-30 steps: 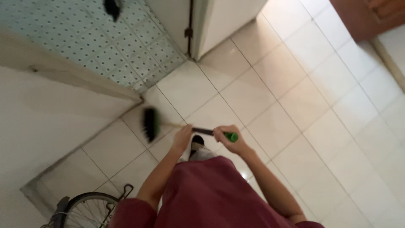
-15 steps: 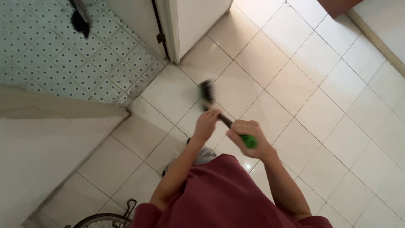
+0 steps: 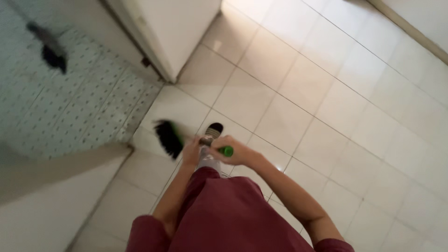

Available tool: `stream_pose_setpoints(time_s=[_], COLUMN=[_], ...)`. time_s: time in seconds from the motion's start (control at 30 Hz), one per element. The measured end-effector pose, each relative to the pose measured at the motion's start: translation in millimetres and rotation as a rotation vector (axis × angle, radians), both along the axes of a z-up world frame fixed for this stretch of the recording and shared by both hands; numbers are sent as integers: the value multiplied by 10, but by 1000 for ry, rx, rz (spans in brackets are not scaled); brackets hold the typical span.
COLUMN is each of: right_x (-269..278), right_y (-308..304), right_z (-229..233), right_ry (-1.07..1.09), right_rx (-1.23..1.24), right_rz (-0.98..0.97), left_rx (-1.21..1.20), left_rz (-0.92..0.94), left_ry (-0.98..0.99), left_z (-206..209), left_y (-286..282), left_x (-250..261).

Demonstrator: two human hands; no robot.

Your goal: The person sweeps the tiled floor using a broom, moving debris along the base of the wall and through a doorway.

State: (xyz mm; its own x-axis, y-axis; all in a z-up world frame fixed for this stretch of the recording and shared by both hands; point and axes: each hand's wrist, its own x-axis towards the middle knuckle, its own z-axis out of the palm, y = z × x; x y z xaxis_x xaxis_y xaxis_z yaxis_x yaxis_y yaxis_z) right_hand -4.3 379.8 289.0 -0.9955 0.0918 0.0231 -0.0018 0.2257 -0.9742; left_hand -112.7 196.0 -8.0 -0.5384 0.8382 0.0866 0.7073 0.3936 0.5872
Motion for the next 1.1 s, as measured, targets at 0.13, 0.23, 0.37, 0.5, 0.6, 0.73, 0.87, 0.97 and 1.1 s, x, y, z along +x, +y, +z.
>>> stream_pose_setpoints(time_s=[0.13, 0.23, 0.37, 0.5, 0.6, 0.73, 0.87, 0.97, 1.1], right_x=[-2, -193, -282, -138, -35, -251, -346, -204, -12], right_y=[633, 747, 911, 1182, 1382, 1601, 1551, 1607, 1725], right_z=[392, 591, 727, 899, 835, 367, -20, 4, 245], right_ry=[-233, -37, -77, 57, 99, -91, -192, -262, -345], right_rx=[203, 258, 441, 323, 185, -219, -371, -305, -23], right_rz=[-209, -133, -202, -337, -356, -351, -325, -389, -474], left_rx=[-90, 12, 77, 238, 111, -163, -438, -208, -69], left_rz=[-134, -264, -363, -389, -383, -386, -529, -603, -607], left_ry=[-120, -164, -242, -68, 77, 13, -35, -82, -26], left_z=[20, 310, 869, 1277, 1226, 857, 484, 344, 289], left_y=[1251, 2114, 2659, 2730, 2302, 1581, 1294, 1560, 2479], left_x=[44, -112, -213, -361, -558, -941, -1142, -1083, -803])
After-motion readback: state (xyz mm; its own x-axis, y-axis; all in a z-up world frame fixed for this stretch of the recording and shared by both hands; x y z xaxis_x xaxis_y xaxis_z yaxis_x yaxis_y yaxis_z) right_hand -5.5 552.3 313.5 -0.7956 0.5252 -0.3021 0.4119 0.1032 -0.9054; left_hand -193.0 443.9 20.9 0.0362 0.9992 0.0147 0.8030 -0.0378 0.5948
